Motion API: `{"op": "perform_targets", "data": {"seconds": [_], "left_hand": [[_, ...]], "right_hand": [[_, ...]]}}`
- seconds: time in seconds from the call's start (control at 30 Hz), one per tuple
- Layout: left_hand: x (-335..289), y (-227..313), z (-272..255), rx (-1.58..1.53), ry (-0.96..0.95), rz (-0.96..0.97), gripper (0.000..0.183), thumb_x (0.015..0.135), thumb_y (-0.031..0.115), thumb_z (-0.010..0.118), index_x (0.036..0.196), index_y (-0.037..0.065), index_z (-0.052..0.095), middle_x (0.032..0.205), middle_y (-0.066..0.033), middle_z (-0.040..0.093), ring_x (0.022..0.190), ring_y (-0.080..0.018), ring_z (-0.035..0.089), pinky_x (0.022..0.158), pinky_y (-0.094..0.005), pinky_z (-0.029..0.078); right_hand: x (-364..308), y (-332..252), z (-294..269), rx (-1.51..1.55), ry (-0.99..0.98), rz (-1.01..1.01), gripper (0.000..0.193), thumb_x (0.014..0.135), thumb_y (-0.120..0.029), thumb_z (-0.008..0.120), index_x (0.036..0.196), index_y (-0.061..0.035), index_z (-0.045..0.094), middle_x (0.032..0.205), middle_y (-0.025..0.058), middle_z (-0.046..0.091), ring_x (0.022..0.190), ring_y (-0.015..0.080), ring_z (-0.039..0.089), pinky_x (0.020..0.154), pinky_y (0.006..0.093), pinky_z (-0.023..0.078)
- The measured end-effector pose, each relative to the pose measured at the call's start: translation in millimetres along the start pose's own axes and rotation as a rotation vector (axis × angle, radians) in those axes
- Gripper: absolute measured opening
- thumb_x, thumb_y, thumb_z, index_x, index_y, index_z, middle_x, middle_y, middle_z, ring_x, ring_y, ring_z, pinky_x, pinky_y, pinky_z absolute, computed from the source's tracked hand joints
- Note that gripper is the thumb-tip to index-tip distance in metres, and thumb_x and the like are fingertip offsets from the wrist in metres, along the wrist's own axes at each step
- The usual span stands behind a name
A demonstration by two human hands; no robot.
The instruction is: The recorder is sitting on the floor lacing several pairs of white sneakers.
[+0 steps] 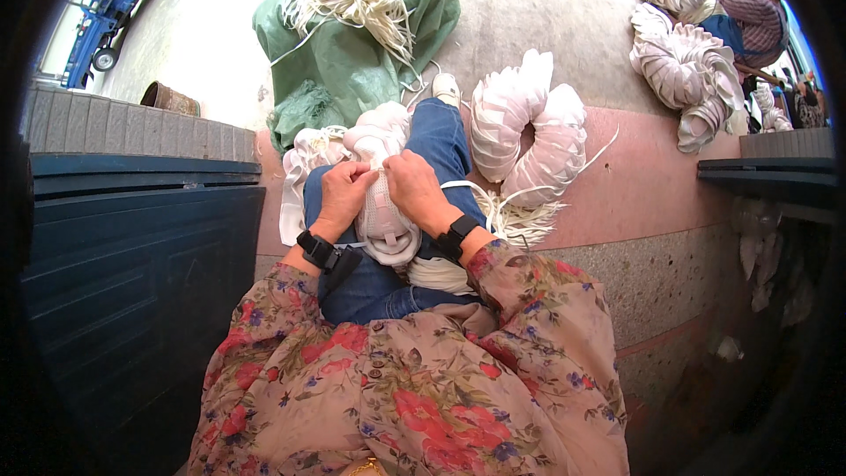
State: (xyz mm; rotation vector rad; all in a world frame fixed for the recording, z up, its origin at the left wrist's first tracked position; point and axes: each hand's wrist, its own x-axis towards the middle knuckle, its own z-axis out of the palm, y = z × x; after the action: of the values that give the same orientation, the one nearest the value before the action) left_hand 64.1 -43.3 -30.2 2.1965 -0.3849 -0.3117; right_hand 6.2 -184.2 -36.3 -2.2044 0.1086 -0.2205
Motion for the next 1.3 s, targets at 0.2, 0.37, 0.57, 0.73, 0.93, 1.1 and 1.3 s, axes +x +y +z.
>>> {"op": "perform_targets", "data": {"seconds": [0.2, 0.37, 0.57, 0.73, 0.93, 1.1, 1.3], "left_hand": [[0, -1, 0, -0.025, -0.006, -0.011, 0.02, 0.071, 0.016, 0.068, 0.079, -0.002, 0.064, 0.072, -0.0154, 0.061, 0.065, -0.0259, 0.06, 0.061, -0.0328, 0.046], [0, -3, 1, 0.002, 0.003, 0.013, 0.02, 0.073, 0.015, 0.069, 0.083, -0.003, 0.065, 0.068, -0.0097, 0.062, 0.059, -0.0127, 0.057, 0.056, -0.0254, 0.046], [1, -6, -4, 0.026, -0.017, 0.021, 0.019, 0.074, 0.014, 0.068, 0.085, -0.002, 0.065, 0.07, -0.0089, 0.062, 0.06, -0.0114, 0.056, 0.057, -0.025, 0.045], [4, -4, -18, -0.02, -0.151, 0.082, 0.019, 0.075, 0.012, 0.065, 0.089, 0.0, 0.063, 0.074, -0.009, 0.06, 0.064, -0.0158, 0.057, 0.06, -0.0269, 0.045], [18, -14, -15, 0.25, -0.104, 0.489, 0.008, 0.073, 0.008, 0.061, 0.075, 0.001, 0.06, 0.075, -0.0157, 0.058, 0.072, -0.0327, 0.056, 0.063, -0.0376, 0.045], [16, -8, -27, 0.452, -0.171, 0.663, 0.008, 0.073, 0.008, 0.057, 0.076, 0.002, 0.052, 0.077, -0.0134, 0.052, 0.077, -0.0309, 0.051, 0.067, -0.0376, 0.043], [21, -61, -134, 0.773, 0.085, 0.517, 0.006, 0.07, 0.003, 0.05, 0.076, 0.004, 0.05, 0.077, -0.0143, 0.049, 0.075, -0.0319, 0.048, 0.069, -0.0421, 0.04]], "right_hand": [[2, -1, 0, -0.016, 0.004, -0.03, 0.011, 0.078, -0.006, 0.05, 0.083, -0.0003, 0.059, 0.078, 0.0182, 0.054, 0.078, 0.0347, 0.053, 0.069, 0.0418, 0.043], [6, -1, 3, -0.028, -0.024, -0.045, 0.01, 0.076, -0.004, 0.05, 0.079, 0.0, 0.059, 0.075, 0.0188, 0.053, 0.078, 0.0351, 0.053, 0.068, 0.0424, 0.043], [12, -5, 8, -0.158, -0.085, -0.122, 0.016, 0.072, 0.0, 0.052, 0.088, -0.0017, 0.056, 0.079, 0.0161, 0.054, 0.077, 0.0341, 0.053, 0.067, 0.0418, 0.044], [19, -11, 6, -0.172, -0.168, -0.223, 0.021, 0.069, 0.002, 0.051, 0.089, -0.0028, 0.054, 0.079, 0.0163, 0.055, 0.076, 0.0353, 0.053, 0.067, 0.042, 0.044], [31, -12, 3, -0.019, -0.196, -0.034, 0.02, 0.071, -0.002, 0.053, 0.092, -0.0001, 0.053, 0.076, 0.0215, 0.058, 0.077, 0.0384, 0.057, 0.067, 0.0439, 0.045], [14, -4, -1, 0.272, -0.169, 0.146, 0.033, 0.073, -0.012, 0.061, 0.102, 0.0007, 0.051, 0.078, 0.019, 0.06, 0.075, 0.0348, 0.059, 0.069, 0.039, 0.046], [-13, 11, -83, 0.523, -0.361, 0.573, 0.034, 0.078, -0.025, 0.065, 0.102, -0.0029, 0.056, 0.069, -0.0013, 0.054, 0.055, 0.0051, 0.05, 0.046, 0.0192, 0.042]]}}
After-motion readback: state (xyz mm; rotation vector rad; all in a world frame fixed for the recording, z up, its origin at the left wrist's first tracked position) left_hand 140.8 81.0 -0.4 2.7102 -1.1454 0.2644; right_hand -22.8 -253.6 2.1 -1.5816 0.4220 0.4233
